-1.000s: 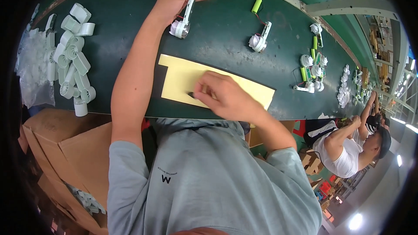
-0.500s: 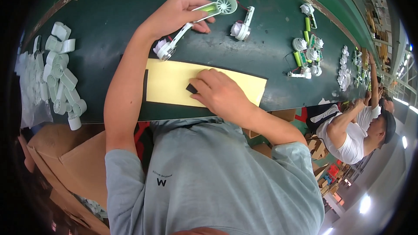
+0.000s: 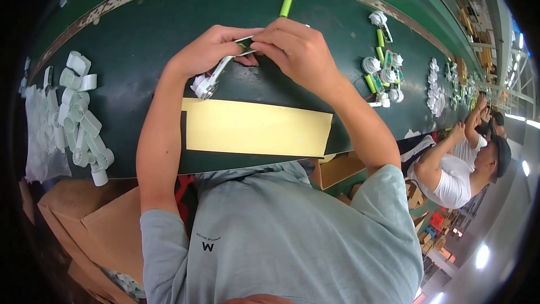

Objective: The person assembles portable fans by peeling adhesive pads, sticking them onto internal components, placing the battery and fan mechanism into the housing, and snapping the plastic outer casing together.

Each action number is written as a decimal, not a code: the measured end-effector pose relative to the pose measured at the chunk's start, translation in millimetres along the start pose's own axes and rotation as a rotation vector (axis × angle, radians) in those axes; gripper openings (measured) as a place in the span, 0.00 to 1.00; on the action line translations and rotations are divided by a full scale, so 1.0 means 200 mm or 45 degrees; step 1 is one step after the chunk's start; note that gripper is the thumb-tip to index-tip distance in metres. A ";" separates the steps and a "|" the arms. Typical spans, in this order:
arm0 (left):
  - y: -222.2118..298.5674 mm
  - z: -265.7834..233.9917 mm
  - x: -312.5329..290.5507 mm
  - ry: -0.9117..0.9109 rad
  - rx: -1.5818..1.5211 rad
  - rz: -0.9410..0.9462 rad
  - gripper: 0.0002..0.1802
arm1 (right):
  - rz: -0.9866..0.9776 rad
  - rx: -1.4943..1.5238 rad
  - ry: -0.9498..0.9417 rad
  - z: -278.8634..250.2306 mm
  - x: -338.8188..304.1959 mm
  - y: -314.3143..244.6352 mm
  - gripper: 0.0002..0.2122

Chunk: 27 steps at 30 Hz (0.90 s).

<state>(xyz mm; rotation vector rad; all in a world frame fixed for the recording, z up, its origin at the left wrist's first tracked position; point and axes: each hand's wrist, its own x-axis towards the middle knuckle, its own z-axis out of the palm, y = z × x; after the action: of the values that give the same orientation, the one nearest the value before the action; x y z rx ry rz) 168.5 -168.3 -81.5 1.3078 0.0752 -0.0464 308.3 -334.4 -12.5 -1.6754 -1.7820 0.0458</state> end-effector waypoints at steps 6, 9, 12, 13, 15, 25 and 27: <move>0.04 0.00 0.01 -0.003 0.026 -0.051 0.29 | -0.106 -0.078 -0.184 -0.01 0.03 0.06 0.04; 0.03 0.00 0.02 0.009 0.065 -0.040 0.27 | -0.106 -0.091 -0.239 -0.01 0.05 0.06 0.05; 0.00 -0.01 0.04 0.015 0.109 0.027 0.25 | -0.024 -0.059 -0.276 -0.02 0.06 0.06 0.05; -0.01 -0.01 0.04 0.015 0.124 0.067 0.24 | -0.026 -0.060 -0.277 -0.02 0.06 0.06 0.05; -0.02 0.00 0.04 0.049 0.081 0.069 0.23 | 0.044 -0.058 -0.315 -0.02 0.06 0.04 0.06; 0.01 0.00 0.03 0.072 -0.359 0.044 0.23 | 0.212 0.121 -0.017 -0.11 -0.14 -0.16 0.14; 0.03 0.00 0.02 0.040 -0.413 0.040 0.23 | 0.286 0.244 0.020 0.00 -0.20 -0.23 0.12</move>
<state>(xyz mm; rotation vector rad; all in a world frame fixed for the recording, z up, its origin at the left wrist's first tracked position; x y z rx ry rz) 173.3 -166.9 -75.7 0.9852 0.0854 0.0134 266.1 -378.4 -9.0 -1.7219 -1.5193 0.2928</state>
